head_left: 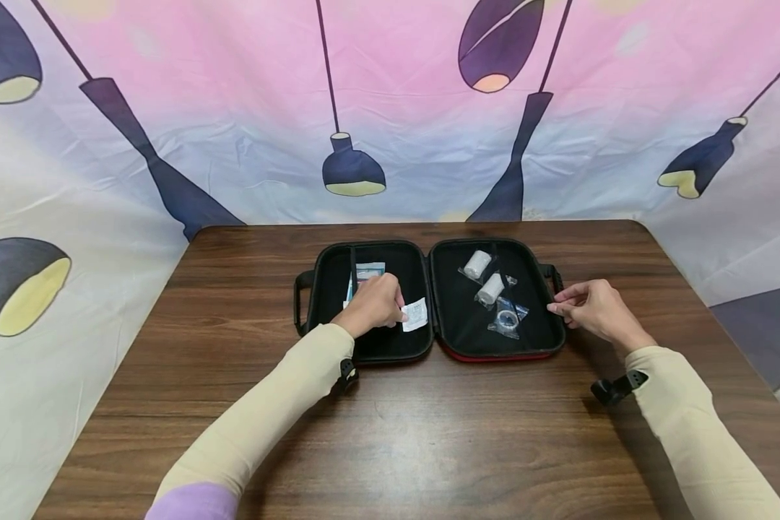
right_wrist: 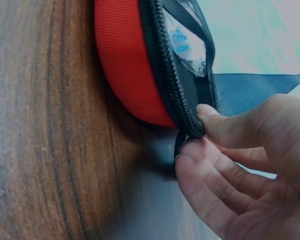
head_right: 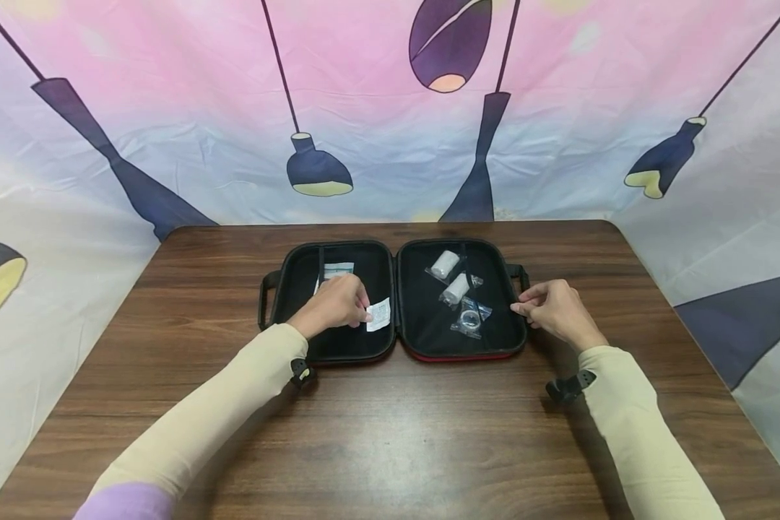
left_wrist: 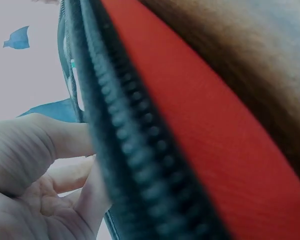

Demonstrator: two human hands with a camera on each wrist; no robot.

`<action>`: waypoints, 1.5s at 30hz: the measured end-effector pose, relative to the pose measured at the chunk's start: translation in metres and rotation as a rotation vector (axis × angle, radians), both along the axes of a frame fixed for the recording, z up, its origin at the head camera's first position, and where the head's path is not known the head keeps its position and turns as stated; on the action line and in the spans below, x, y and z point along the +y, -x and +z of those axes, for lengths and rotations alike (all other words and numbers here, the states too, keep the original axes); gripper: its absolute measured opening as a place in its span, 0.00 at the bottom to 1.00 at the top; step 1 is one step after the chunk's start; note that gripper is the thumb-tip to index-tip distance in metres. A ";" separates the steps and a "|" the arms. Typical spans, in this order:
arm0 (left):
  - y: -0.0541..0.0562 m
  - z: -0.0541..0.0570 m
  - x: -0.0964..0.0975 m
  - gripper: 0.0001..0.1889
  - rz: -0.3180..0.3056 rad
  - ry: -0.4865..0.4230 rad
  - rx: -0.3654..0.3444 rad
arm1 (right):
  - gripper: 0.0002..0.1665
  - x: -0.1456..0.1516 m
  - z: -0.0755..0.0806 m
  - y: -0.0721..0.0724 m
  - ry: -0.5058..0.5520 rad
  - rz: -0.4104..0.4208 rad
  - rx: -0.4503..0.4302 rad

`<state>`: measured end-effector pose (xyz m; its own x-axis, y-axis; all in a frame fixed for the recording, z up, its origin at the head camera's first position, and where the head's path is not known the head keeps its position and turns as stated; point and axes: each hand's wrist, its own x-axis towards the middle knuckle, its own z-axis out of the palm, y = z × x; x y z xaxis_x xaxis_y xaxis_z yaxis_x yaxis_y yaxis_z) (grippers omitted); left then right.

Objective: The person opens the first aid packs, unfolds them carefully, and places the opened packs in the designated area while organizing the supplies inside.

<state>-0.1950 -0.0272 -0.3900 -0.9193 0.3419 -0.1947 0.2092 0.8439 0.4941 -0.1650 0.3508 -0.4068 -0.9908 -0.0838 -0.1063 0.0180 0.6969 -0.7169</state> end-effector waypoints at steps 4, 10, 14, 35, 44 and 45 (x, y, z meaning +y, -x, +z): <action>0.001 0.001 -0.001 0.08 0.000 -0.013 -0.003 | 0.22 -0.002 0.001 0.001 0.001 -0.003 -0.002; 0.002 0.001 0.000 0.07 -0.012 -0.012 0.044 | 0.22 -0.002 0.002 0.000 -0.006 0.008 0.001; 0.003 -0.001 0.000 0.06 0.015 -0.014 0.049 | 0.22 -0.003 0.002 0.000 -0.001 0.010 0.003; -0.004 0.030 -0.032 0.03 0.104 -0.201 0.097 | 0.21 -0.003 0.001 0.000 -0.010 0.021 0.009; -0.019 0.034 -0.083 0.06 0.227 -0.208 0.168 | 0.22 -0.001 0.002 -0.001 -0.032 0.021 0.023; -0.021 0.033 -0.088 0.06 0.241 -0.200 0.170 | 0.22 -0.001 0.002 -0.001 -0.034 0.020 0.023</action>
<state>-0.1740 -0.1156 -0.3571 -0.9918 0.1268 0.0166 0.1089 0.7692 0.6297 -0.1636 0.3500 -0.4046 -0.9912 -0.1002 -0.0866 -0.0124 0.7210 -0.6928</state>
